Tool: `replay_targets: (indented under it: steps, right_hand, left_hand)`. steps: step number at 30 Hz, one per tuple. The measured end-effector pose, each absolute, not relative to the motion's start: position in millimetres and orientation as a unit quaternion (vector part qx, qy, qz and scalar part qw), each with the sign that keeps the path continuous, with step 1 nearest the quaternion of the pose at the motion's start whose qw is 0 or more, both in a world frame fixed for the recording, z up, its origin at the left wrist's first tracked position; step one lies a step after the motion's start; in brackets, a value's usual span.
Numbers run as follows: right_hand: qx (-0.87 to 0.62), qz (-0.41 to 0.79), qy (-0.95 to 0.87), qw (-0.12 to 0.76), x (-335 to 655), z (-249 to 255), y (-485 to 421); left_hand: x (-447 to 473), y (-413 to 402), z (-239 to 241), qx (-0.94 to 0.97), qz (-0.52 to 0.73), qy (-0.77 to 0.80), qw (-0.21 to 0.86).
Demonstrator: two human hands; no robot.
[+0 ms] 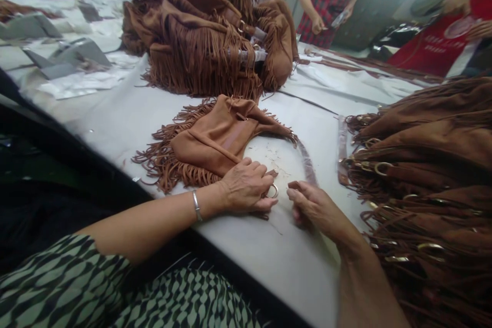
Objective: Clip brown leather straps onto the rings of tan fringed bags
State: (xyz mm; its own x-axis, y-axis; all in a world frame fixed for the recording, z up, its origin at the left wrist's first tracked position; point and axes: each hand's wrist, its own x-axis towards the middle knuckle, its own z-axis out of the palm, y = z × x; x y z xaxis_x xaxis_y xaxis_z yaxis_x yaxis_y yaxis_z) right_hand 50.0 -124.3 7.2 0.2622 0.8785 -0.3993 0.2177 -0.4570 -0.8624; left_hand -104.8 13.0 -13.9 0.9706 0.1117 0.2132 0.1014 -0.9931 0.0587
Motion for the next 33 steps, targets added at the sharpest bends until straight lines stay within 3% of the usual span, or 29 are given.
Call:
replay_targets:
  steps: [4,14,24,33]
  right_hand:
    - [-0.691,0.499,-0.440,0.283,55,11,-131]
    - [-0.629,0.554,-0.464,0.288,50,12,-128]
    - [-0.653,0.539,-0.518,0.121,50,13,-118]
    - [-0.647,0.522,-0.551,0.071,46,17,-109]
  left_hand:
    - [-104,15,-13,0.993,0.099,0.057,0.035]
    - [-101,18,-17,0.994,0.101,0.033,0.038]
    - [-100,17,-21,0.994,0.106,0.006,0.019]
    - [-102,18,-21,0.992,0.118,-0.038,0.003]
